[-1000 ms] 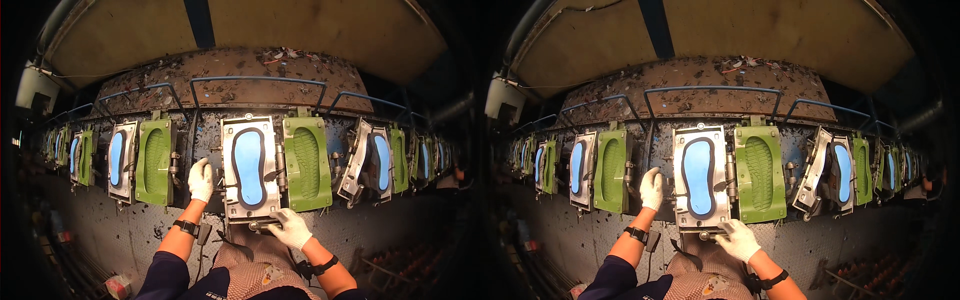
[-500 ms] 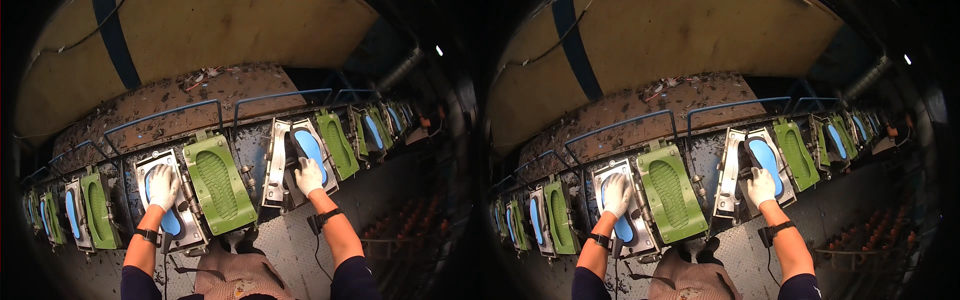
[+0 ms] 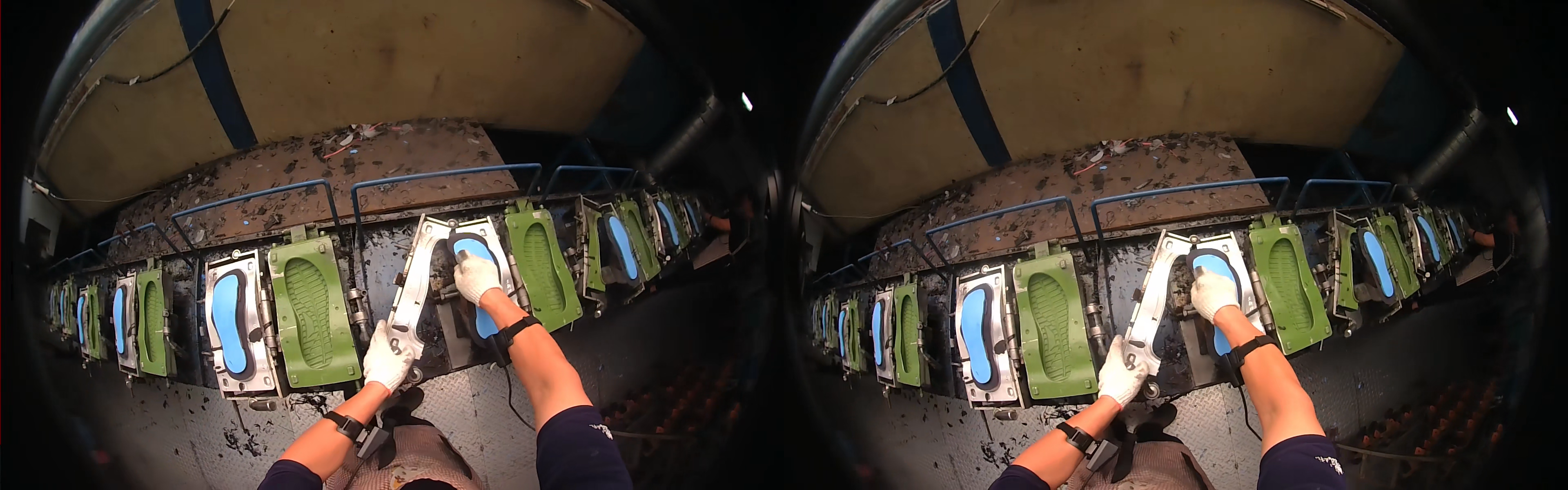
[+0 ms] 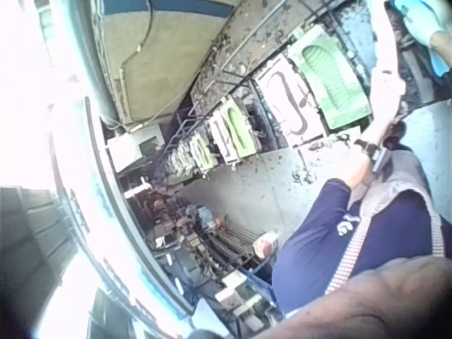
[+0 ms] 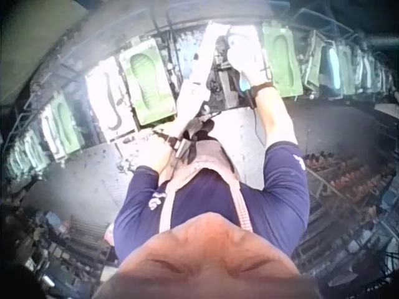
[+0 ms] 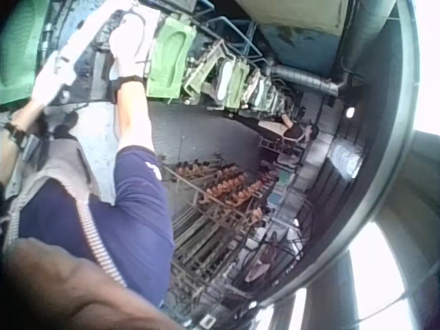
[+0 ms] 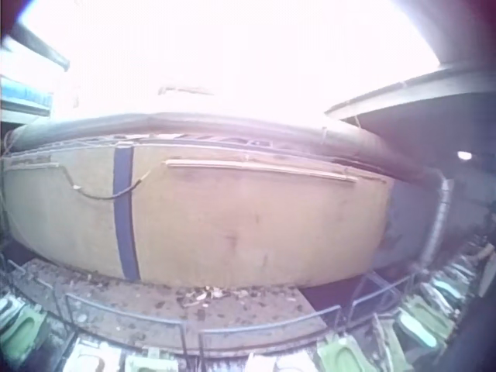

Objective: Placing blue inner sole components into various shoe molds on a production line.

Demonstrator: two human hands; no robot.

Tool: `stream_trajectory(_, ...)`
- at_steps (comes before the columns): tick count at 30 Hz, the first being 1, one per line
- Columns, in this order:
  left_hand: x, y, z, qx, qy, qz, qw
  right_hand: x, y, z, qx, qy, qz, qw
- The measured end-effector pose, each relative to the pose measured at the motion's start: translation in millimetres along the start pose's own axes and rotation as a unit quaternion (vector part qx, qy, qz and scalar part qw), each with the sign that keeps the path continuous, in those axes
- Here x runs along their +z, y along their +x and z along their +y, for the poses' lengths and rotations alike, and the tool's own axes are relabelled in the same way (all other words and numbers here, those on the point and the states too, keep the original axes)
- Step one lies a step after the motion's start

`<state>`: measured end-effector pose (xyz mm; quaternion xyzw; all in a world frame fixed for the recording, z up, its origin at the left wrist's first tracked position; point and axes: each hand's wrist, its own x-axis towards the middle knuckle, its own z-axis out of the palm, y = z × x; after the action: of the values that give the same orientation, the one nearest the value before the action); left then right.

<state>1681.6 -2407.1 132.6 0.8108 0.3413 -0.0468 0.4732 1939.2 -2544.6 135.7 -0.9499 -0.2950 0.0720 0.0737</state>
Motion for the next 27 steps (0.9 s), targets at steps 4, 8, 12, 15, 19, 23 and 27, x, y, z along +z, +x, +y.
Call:
stream_trajectory(4, 47, -37, 62, -0.126, -0.049, -0.113, 0.984, -3, -1, 19, 0.017, 0.023, -0.030, 0.999)
stream_trajectory(8, 145, -26, 27, -0.014, -0.104, -0.157, 0.982, -49, -1, 12, -0.015, 0.115, -0.128, 0.985)
stream_trajectory(12, 151, -28, 50, -0.083, -0.048, -0.027, 0.995, -123, -21, 28, -0.202, 0.190, 0.272, 0.921)
stream_trajectory(15, 171, -15, 65, -0.066, -0.078, 0.011, 0.995, -13, -30, 54, -0.047, 0.179, 0.145, 0.972)
stream_trajectory(19, 175, -22, 69, 0.061, -0.015, 0.117, 0.991, 3, -47, 78, -0.056, 0.160, 0.024, 0.985)
stream_trajectory(23, 151, 2, 66, 0.426, 0.134, 0.106, 0.888, -8, -111, 107, -0.110, 0.345, -0.024, 0.932)
stream_trajectory(27, 157, 12, 73, 0.422, 0.006, 0.097, 0.901, -20, -163, 120, -0.182, 0.312, 0.031, 0.932)
